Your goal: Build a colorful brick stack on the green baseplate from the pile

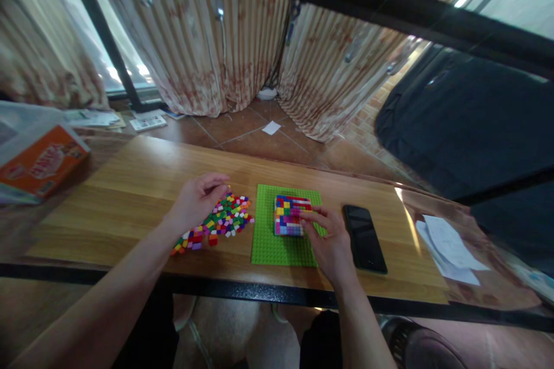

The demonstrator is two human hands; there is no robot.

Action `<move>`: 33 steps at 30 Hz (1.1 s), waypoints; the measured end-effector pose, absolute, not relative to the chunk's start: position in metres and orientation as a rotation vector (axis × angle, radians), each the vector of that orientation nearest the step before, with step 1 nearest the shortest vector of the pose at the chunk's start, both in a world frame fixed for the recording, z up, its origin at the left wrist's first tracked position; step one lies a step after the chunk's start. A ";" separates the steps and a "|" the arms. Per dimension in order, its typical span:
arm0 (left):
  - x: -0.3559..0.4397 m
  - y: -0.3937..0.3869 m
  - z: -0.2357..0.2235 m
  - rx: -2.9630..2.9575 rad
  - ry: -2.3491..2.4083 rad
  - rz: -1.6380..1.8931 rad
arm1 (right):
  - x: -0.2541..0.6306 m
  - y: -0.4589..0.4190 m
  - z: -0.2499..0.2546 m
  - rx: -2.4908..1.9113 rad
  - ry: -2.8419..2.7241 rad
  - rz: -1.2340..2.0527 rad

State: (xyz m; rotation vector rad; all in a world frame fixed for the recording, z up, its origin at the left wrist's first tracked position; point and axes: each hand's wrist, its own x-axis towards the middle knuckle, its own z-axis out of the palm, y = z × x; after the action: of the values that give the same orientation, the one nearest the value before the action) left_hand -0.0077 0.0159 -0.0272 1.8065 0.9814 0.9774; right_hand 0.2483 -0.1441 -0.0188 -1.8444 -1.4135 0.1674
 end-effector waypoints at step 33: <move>-0.010 0.015 -0.021 2.037 1.059 0.933 | 0.246 -0.126 -0.040 -1.606 -0.713 0.732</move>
State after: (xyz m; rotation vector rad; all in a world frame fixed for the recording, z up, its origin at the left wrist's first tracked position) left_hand -0.0098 0.0150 -0.0211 2.0367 1.0591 0.9332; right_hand 0.2465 -0.1259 -0.0400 -1.6057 -0.7128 0.7320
